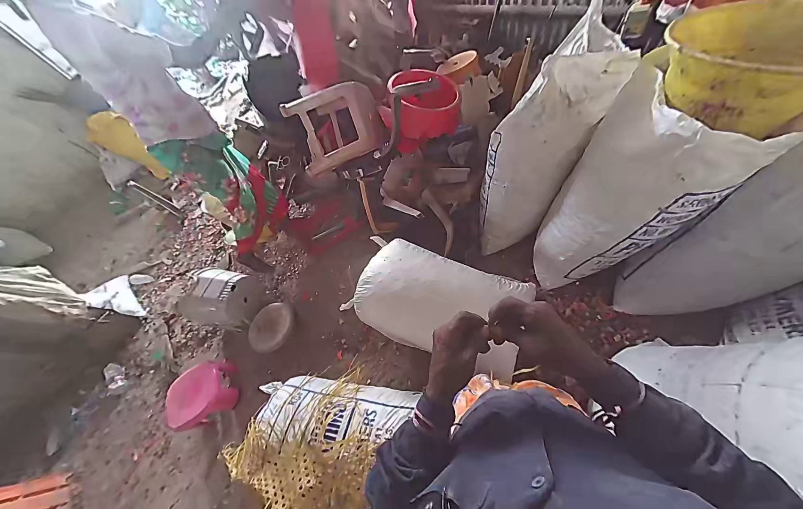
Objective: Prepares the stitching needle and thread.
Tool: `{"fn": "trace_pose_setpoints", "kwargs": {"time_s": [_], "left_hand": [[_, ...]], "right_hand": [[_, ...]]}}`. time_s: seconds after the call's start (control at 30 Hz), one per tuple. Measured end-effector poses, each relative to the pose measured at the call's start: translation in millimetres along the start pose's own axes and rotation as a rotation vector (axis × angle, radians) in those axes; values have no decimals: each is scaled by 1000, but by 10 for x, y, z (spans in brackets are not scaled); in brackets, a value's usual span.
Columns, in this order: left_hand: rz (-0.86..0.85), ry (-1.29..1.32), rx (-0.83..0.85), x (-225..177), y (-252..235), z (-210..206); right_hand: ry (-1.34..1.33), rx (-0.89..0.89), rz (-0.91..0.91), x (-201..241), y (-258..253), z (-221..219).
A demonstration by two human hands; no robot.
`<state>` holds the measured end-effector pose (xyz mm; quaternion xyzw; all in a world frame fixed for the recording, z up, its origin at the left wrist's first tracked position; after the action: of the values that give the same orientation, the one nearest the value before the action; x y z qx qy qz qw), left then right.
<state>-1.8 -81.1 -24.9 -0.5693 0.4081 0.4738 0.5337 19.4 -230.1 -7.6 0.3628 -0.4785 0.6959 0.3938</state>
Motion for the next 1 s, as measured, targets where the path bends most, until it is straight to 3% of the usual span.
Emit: {"fn": "trace_pose_setpoints", "kwargs": {"time_s": [0.1,0.2,0.33,0.57,0.63,0.8,1.0], "left_hand": [[111,104,-56,55,2,-9],[213,233,-188,76,-107,23],[294,366,-291,-75,-341,77],[472,316,-284,-54,-574,19],[512,300,-278,21,-563,10],[566,299,-354,247,-442,18],[568,296,-595,282,-505,334]], "right_hand": [[181,-111,110,23,-2,-42],[413,-246,390,96,15,-122],[539,-215,686,99,-43,-288],[541,-185,737,-57,-403,-223],[493,-189,688,-116,-414,-225],[59,-216,203,-302,-362,-179],[-58,-171,22,-230,-57,-83]]}}
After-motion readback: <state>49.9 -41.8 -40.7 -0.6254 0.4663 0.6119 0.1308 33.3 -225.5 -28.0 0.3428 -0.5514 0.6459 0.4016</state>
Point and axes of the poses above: each hand's wrist, its own y-axis away from the middle knuckle, its own z-axis out of the back of the hand, x = y × z, the point moved 4 cm from there along -y, towards the middle knuckle, and after that the axes turned 14 degrees about -x, right-handed, at the moved point
